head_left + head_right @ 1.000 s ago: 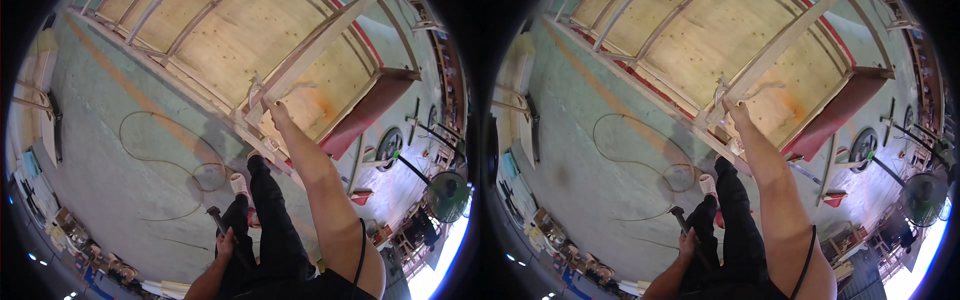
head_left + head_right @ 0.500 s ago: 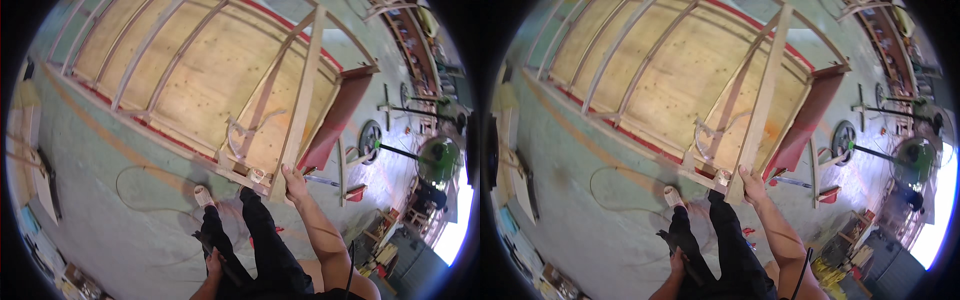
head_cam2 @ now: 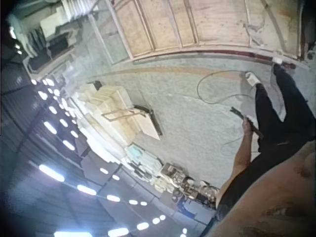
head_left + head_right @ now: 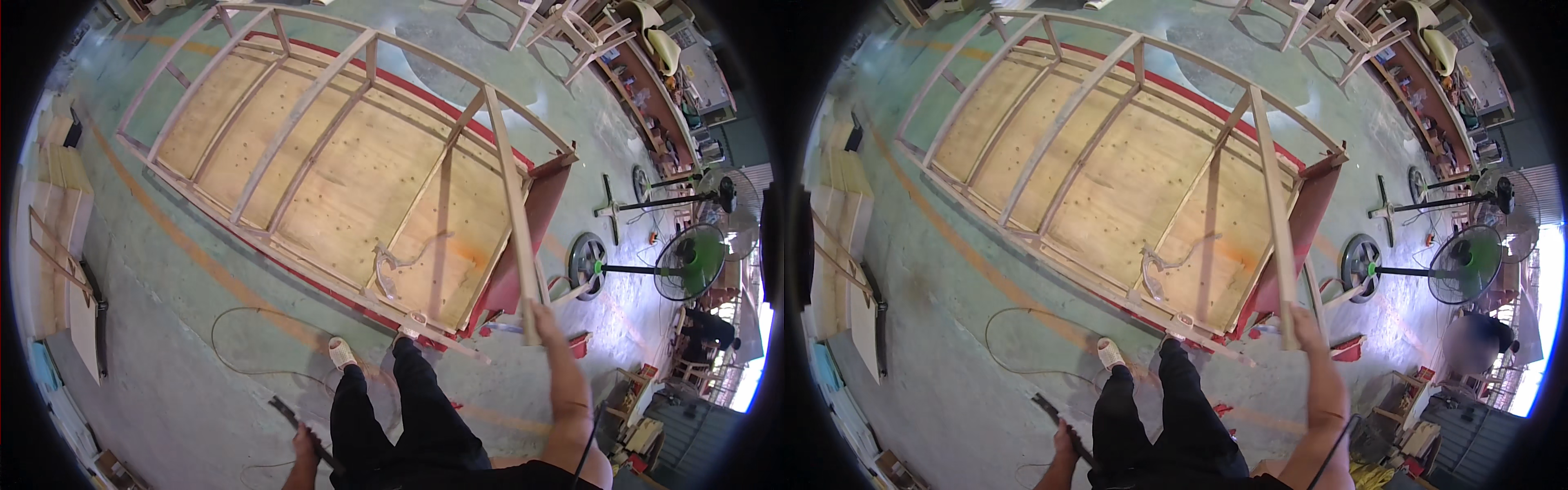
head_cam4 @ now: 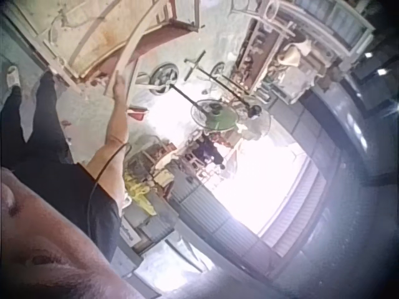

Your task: Assembling and upholstering a wooden furniture frame using hand tools and pneumatic equipment.

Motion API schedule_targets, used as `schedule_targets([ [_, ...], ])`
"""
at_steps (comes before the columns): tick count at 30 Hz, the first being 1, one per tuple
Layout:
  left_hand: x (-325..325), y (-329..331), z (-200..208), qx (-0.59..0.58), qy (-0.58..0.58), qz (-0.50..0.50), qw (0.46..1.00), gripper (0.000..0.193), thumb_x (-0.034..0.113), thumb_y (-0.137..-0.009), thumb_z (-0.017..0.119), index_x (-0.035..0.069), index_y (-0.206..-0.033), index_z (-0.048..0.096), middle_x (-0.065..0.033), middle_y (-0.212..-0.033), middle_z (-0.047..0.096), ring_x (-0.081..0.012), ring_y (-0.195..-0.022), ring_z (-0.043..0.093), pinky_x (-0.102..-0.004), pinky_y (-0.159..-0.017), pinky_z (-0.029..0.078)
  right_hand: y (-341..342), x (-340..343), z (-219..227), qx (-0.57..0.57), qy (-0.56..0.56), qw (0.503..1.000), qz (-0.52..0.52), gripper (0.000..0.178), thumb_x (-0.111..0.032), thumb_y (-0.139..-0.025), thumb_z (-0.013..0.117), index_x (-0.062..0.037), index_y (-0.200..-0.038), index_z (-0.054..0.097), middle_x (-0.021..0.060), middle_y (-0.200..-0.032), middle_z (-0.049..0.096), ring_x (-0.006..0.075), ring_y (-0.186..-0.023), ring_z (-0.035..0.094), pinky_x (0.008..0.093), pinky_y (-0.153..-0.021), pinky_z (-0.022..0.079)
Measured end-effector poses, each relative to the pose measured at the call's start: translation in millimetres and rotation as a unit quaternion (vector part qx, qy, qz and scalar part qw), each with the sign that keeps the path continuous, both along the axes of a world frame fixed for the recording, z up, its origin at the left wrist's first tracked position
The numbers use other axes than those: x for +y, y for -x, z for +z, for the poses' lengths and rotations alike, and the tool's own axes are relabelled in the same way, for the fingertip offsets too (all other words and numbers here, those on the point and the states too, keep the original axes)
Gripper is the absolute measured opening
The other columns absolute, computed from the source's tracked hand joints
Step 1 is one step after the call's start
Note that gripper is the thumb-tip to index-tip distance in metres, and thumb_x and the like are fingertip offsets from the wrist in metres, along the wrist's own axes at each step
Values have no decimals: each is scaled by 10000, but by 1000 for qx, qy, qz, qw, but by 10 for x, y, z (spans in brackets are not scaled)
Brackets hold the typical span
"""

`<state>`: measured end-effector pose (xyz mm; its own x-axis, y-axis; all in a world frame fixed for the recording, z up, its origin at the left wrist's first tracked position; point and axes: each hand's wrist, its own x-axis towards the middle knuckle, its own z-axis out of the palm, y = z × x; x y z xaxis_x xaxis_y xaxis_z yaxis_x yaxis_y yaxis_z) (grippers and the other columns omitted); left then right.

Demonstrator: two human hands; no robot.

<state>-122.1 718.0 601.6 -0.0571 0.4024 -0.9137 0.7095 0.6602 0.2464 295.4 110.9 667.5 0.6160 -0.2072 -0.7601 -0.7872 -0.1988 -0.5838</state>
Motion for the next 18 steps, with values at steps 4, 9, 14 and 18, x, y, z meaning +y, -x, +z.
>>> schedule_targets([
  [4,502,366,642,6,-37,11,999,466,611,-919,681,185,-808,527,12,-592,430,-170,-491,427,-342,-435,344,-422,-1244,777,8,37,999,10,461,-478,-1037,565,-31,-1012,676,78,-840,695,188,-603,667,330,-543,556],
  [9,753,742,1229,123,-9,-47,991,695,619,-1004,523,155,-1514,438,-134,-1400,576,-348,-1265,565,-540,-1121,427,-329,-666,804,-60,153,981,101,509,-452,-989,641,44,-1095,682,202,-930,726,304,-815,735,415,-770,600],
  [14,879,841,1520,202,40,-68,976,694,627,-1017,485,247,-1590,385,-221,-1363,624,-212,-1227,617,-370,-1035,482,-177,569,650,-13,287,933,218,740,-519,-850,764,41,-1288,561,280,-1183,689,384,-1107,697,462,-972,549],
  [18,999,735,1626,124,-31,-202,971,405,576,-1046,471,177,-1109,502,-89,-967,534,-195,-894,526,-372,-782,447,-278,287,817,66,328,913,233,847,-510,-844,766,26,-1413,439,266,-1281,655,406,-1182,658,496,-1007,525],
])
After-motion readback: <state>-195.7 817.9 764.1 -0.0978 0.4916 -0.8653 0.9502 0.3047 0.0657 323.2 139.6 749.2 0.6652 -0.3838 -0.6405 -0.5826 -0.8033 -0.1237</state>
